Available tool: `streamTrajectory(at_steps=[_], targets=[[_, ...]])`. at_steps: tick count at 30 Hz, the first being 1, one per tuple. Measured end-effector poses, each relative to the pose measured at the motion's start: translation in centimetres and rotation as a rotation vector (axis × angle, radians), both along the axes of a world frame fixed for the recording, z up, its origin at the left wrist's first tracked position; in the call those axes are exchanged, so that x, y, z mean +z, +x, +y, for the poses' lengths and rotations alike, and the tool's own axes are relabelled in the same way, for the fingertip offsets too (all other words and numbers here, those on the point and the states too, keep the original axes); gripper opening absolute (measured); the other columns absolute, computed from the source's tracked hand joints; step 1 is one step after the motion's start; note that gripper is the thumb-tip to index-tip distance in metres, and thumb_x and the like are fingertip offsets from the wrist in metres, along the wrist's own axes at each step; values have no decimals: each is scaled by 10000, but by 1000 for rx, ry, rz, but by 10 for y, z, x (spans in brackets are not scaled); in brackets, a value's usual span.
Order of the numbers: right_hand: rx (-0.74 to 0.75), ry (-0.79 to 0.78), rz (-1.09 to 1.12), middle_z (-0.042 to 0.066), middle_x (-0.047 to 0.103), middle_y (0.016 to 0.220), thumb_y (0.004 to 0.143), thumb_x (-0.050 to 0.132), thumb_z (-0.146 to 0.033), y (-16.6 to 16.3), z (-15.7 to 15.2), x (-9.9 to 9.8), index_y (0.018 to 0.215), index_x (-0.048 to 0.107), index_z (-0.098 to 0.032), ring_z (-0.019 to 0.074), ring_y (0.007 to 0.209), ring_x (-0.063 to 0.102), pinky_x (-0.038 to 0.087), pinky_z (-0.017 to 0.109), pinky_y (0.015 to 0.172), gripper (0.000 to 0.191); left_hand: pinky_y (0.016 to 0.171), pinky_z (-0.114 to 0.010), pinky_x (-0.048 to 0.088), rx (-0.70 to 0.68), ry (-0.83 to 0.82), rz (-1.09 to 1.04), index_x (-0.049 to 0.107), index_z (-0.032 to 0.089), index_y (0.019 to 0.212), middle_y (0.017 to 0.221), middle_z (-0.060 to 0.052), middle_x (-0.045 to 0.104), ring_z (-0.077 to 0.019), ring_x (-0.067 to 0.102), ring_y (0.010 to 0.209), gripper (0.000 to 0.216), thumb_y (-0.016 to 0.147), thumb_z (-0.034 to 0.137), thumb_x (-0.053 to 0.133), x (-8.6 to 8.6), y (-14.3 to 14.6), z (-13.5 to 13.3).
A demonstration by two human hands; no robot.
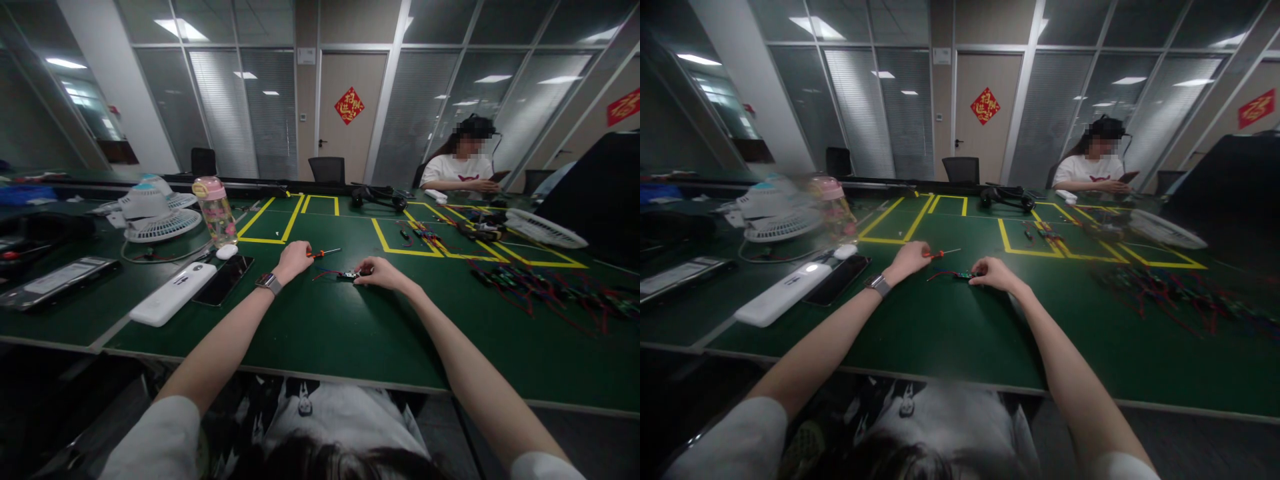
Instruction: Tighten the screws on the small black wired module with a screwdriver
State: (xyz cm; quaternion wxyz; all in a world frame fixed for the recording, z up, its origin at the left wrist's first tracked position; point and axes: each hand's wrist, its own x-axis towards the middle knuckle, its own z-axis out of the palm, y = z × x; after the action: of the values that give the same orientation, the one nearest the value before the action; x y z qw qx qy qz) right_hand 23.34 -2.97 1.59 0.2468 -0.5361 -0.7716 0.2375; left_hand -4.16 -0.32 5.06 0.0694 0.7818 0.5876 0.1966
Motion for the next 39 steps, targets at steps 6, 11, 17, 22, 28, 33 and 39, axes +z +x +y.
streamTrajectory(at_steps=[6, 11, 17, 22, 28, 33, 39], targets=[[64, 32, 64, 8, 697, 721, 725, 790, -292, -3, 3, -8, 794, 774, -182, 160, 665, 594, 449, 277, 630, 131, 935, -333, 540, -432, 142, -209, 782, 154, 1017, 1077, -94, 723, -222, 675, 1004, 159, 947, 241, 669, -14, 32, -17], [55, 91, 130, 26, 682, 781, 736, 771, -331, 2, 2, -18, 803, 767, -174, 165, 703, 602, 477, 293, 679, 170, 840, -298, 540, -540, 30, -185, 813, 149, 967, 976, -83, 756, -201, 696, 888, 129, 908, 215, 719, -31, 59, -20], [67, 94, 146, 23, 649, 796, 740, 773, -335, 4, 0, -19, 792, 750, -178, 167, 724, 597, 491, 302, 701, 167, 835, -301, 531, -542, -10, -217, 836, 163, 915, 924, -68, 791, -206, 708, 865, 121, 895, 192, 721, -30, 60, -13], [54, 59, 103, 11, 638, 790, 742, 786, -310, 4, 1, -13, 807, 716, -172, 165, 732, 593, 481, 298, 697, 167, 859, -313, 536, -510, 4, -227, 826, 163, 943, 968, -69, 798, -209, 714, 892, 174, 944, 195, 655, -25, 60, -13], [-18, 52, 48, 35, 652, 939, 640, 902, -333, 15, 1, -13, 1174, 649, -163, 211, 843, 626, 533, 351, 769, 615, 896, -328, 534, -467, 96, -144, 783, 144, 1023, 1041, -91, 777, -217, 714, 932, 187, 989, 175, 601, -23, 66, -9], [-53, 325, -5, 120, 626, 1221, 654, 919, -339, 11, -4, -16, 1219, 690, -206, 316, 1189, 599, 499, 488, 1031, 624, 928, -351, 535, -443, 99, -64, 792, 134, 935, 1000, -114, 758, -250, 705, 987, 136, 948, 187, 668, -27, 71, -2], [47, 253, 6, 95, 729, 1056, 806, 802, -234, -9, -4, -17, 1088, 781, -178, 255, 1015, 687, 533, 411, 952, 288, 1008, -368, 518, -489, 24, -138, 803, 155, 880, 932, -82, 783, -226, 722, 928, 164, 928, 175, 647, -30, 70, 1]])
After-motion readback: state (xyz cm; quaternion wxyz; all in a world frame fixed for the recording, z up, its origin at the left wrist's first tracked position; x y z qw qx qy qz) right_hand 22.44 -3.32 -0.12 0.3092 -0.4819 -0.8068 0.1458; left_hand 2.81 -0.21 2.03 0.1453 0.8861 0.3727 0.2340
